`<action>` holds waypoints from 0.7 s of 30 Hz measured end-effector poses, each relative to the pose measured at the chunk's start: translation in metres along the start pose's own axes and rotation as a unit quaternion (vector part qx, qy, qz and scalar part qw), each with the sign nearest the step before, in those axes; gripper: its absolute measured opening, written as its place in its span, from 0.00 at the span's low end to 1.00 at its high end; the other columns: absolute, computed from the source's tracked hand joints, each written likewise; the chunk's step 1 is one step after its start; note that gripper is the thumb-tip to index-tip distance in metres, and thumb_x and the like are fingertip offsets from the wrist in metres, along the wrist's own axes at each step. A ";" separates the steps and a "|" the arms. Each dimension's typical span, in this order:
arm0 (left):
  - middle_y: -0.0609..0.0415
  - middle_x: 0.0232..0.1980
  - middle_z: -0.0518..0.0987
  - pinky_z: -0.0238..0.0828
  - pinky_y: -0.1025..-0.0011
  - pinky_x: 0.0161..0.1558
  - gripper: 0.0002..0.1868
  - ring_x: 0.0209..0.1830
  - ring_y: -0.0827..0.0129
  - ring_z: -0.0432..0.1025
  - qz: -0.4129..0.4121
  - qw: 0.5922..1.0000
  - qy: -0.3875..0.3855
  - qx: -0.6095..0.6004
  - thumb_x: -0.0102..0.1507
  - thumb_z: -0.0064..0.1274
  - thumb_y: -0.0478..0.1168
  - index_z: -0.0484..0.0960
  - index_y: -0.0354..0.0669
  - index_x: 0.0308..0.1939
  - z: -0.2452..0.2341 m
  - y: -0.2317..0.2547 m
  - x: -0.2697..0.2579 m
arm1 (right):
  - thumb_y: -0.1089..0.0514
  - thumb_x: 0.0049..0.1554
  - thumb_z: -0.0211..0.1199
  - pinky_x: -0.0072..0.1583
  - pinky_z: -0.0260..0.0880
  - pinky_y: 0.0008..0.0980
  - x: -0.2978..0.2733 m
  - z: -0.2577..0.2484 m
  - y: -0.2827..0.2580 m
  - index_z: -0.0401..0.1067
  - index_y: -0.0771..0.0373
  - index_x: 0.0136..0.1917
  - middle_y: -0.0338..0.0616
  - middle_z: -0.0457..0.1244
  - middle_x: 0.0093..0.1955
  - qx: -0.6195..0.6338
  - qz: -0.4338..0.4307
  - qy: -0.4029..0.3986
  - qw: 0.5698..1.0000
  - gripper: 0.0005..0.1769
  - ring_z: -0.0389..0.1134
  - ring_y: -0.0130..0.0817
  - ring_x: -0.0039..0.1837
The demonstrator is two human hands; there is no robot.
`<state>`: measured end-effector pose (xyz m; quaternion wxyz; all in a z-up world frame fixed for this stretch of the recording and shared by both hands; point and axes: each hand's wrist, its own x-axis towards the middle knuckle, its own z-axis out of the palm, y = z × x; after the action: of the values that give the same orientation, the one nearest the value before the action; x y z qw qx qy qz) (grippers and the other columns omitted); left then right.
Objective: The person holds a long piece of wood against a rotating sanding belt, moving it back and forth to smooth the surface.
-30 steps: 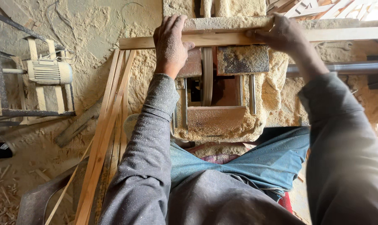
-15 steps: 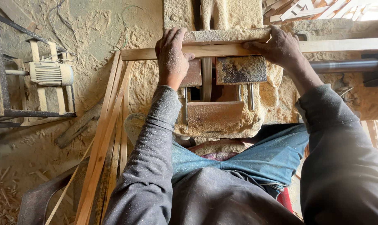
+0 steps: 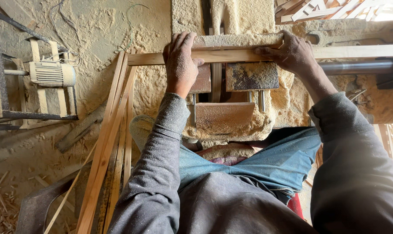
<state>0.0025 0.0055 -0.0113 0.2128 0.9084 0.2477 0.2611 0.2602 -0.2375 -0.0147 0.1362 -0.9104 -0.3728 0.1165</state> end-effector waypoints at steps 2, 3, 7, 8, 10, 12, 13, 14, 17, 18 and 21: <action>0.54 0.63 0.78 0.56 0.55 0.64 0.39 0.65 0.56 0.67 0.006 1.000 0.006 -0.008 0.47 0.75 0.35 0.77 0.42 0.62 -0.009 0.007 -0.005 | 0.15 0.52 0.60 0.45 0.62 0.45 -0.024 -0.029 -0.039 0.75 0.47 0.52 0.42 0.68 0.42 0.032 0.019 -0.019 0.999 0.37 0.67 0.37 0.46; 0.56 0.60 0.79 0.58 0.55 0.61 0.37 0.62 0.56 0.69 0.012 1.000 0.012 -0.016 0.47 0.74 0.34 0.78 0.42 0.60 -0.013 0.011 -0.006 | 0.20 0.55 0.63 0.41 0.58 0.42 -0.035 -0.044 -0.058 0.83 0.35 0.53 0.37 0.66 0.34 0.063 0.037 -0.037 0.997 0.26 0.64 0.28 0.43; 0.53 0.60 0.79 0.60 0.54 0.62 0.36 0.62 0.56 0.69 -0.014 1.000 -0.011 -0.025 0.50 0.72 0.33 0.77 0.41 0.62 -0.019 0.018 -0.023 | 0.20 0.51 0.66 0.44 0.60 0.38 -0.048 -0.033 -0.043 0.66 0.56 0.51 0.39 0.64 0.44 0.107 0.045 -0.040 0.993 0.40 0.63 0.34 0.45; 0.50 0.64 0.77 0.58 0.52 0.65 0.37 0.66 0.55 0.68 -0.025 0.999 -0.028 -0.012 0.51 0.71 0.35 0.75 0.42 0.64 -0.019 0.019 -0.030 | 0.23 0.52 0.64 0.44 0.63 0.40 -0.055 -0.031 -0.042 0.65 0.57 0.59 0.42 0.66 0.48 0.112 0.041 -0.060 0.991 0.40 0.65 0.35 0.46; 0.47 0.69 0.76 0.56 0.50 0.69 0.38 0.69 0.54 0.67 -0.037 0.998 -0.045 0.003 0.52 0.70 0.36 0.74 0.42 0.65 -0.030 0.024 -0.041 | 0.26 0.54 0.62 0.45 0.65 0.41 -0.064 -0.026 -0.039 0.64 0.58 0.67 0.45 0.67 0.52 0.118 0.035 -0.081 0.989 0.42 0.66 0.37 0.47; 0.47 0.63 0.75 0.52 0.50 0.72 0.37 0.69 0.55 0.65 -0.046 0.994 -0.100 -0.019 0.55 0.73 0.39 0.74 0.47 0.66 -0.046 0.033 -0.049 | 0.30 0.62 0.61 0.48 0.56 0.42 -0.069 -0.018 -0.029 0.67 0.67 0.70 0.56 0.70 0.47 0.023 -0.013 -0.061 0.998 0.41 0.72 0.58 0.46; 0.47 0.63 0.75 0.52 0.50 0.72 0.37 0.69 0.55 0.65 -0.046 0.994 -0.099 -0.019 0.55 0.73 0.39 0.74 0.47 0.66 -0.049 0.034 -0.049 | 0.30 0.62 0.61 0.48 0.56 0.42 -0.071 -0.016 -0.028 0.67 0.67 0.70 0.56 0.70 0.47 0.023 -0.012 -0.060 0.998 0.41 0.72 0.58 0.46; 0.48 0.64 0.75 0.51 0.51 0.72 0.38 0.70 0.56 0.64 -0.042 0.993 -0.106 -0.018 0.54 0.73 0.40 0.73 0.47 0.66 -0.052 0.035 -0.049 | 0.30 0.62 0.62 0.50 0.56 0.44 -0.073 -0.014 -0.026 0.66 0.61 0.70 0.52 0.70 0.46 0.043 -0.016 -0.040 0.998 0.38 0.72 0.58 0.48; 0.50 0.62 0.76 0.53 0.49 0.70 0.38 0.68 0.55 0.65 -0.029 0.993 -0.110 -0.033 0.54 0.74 0.41 0.73 0.48 0.66 -0.039 0.019 -0.038 | 0.31 0.63 0.64 0.54 0.57 0.46 -0.070 -0.013 -0.026 0.64 0.55 0.69 0.49 0.70 0.44 0.070 -0.038 0.005 0.997 0.34 0.72 0.58 0.49; 0.50 0.59 0.77 0.55 0.46 0.69 0.37 0.65 0.54 0.67 -0.020 0.993 -0.107 -0.050 0.54 0.75 0.41 0.74 0.50 0.65 -0.031 0.010 -0.034 | 0.32 0.66 0.64 0.56 0.56 0.47 -0.069 -0.012 -0.027 0.64 0.55 0.69 0.50 0.70 0.43 0.078 -0.056 0.029 0.995 0.32 0.72 0.59 0.49; 0.53 0.56 0.80 0.61 0.55 0.62 0.32 0.58 0.59 0.71 0.037 0.999 -0.031 -0.006 0.51 0.72 0.37 0.76 0.44 0.58 -0.014 0.004 -0.009 | 0.22 0.60 0.60 0.61 0.56 0.53 -0.033 -0.007 -0.017 0.63 0.52 0.65 0.48 0.71 0.50 0.047 -0.069 0.059 0.995 0.38 0.70 0.46 0.52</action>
<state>-0.0113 0.0008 -0.0020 0.2158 0.9233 0.2058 0.2422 0.2283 -0.2501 0.0016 0.2081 -0.8803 -0.4205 0.0697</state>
